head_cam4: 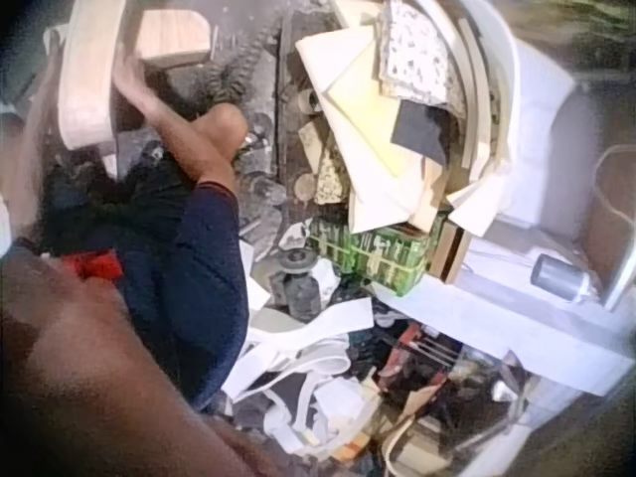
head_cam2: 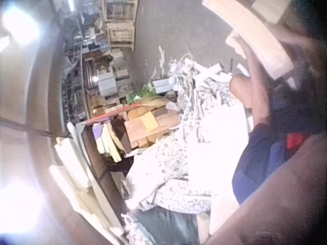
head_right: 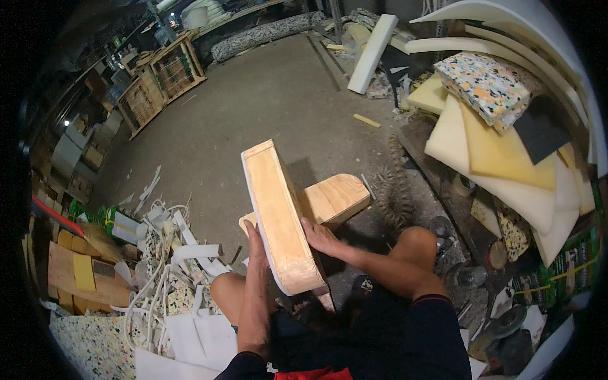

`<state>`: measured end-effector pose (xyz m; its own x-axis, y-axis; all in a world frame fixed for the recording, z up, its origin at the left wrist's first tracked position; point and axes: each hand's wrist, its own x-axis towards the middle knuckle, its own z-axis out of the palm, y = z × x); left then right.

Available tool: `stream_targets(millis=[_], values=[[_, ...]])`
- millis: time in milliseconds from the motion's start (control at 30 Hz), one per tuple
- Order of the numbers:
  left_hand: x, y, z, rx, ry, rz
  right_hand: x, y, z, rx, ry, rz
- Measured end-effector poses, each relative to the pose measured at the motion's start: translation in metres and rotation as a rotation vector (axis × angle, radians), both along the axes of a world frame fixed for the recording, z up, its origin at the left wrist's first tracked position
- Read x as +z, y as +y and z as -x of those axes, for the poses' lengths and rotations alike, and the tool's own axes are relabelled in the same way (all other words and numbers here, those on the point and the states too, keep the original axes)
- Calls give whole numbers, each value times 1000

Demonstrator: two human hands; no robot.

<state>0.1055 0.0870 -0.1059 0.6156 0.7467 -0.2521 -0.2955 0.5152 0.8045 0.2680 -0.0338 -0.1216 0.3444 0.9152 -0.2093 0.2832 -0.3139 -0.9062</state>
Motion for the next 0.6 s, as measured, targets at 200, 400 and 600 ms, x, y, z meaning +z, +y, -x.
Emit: stream_targets(millis=[200, 400, 600], values=[[11, -7, -2, 2, 34, 42, -2, -3, 3, 26, 133, 37], [14, -5, -1, -34, 36, 31, 5, -2, 0, 26, 221, -15], [-14, 23, -12, -22, 34, 41, -4, 20, 4, -38, 502, -143]])
